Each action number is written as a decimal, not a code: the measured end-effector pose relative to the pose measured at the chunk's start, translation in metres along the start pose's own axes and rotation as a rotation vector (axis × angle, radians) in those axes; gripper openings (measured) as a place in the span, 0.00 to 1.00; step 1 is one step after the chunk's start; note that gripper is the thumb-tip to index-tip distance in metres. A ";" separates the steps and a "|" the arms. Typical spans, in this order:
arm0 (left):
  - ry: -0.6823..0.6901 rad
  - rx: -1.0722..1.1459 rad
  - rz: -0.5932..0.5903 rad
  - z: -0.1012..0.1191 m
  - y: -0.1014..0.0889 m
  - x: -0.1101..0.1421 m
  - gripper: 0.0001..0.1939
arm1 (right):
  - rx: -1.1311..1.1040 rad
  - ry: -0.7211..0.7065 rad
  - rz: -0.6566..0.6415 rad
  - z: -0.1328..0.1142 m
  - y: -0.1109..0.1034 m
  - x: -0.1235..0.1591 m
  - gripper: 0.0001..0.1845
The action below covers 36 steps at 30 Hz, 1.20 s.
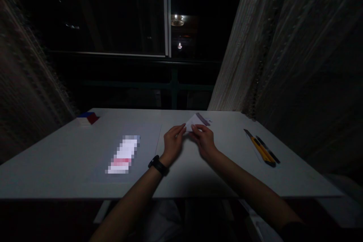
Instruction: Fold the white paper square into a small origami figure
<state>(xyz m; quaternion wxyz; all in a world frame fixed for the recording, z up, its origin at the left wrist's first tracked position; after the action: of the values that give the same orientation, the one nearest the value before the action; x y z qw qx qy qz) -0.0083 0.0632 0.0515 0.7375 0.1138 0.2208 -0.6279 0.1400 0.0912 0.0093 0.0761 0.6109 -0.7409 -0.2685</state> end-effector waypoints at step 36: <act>0.129 -0.088 0.060 0.008 0.003 0.007 0.14 | 0.076 -0.176 0.183 -0.006 0.004 0.008 0.18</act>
<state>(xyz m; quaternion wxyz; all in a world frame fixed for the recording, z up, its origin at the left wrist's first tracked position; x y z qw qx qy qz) -0.0036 0.0543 0.0545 0.7446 0.1283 0.2919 -0.5864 0.1367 0.0820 0.0145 0.0116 0.5170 -0.8072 -0.2846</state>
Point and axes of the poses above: each hand's wrist, its own x-axis away from the middle knuckle, its own y-axis out of the palm, z = x × y, the point moved 9 cm from there along -x, towards the middle knuckle, and after that the axes turned 7 degrees about -y, right-handed, at the moved point
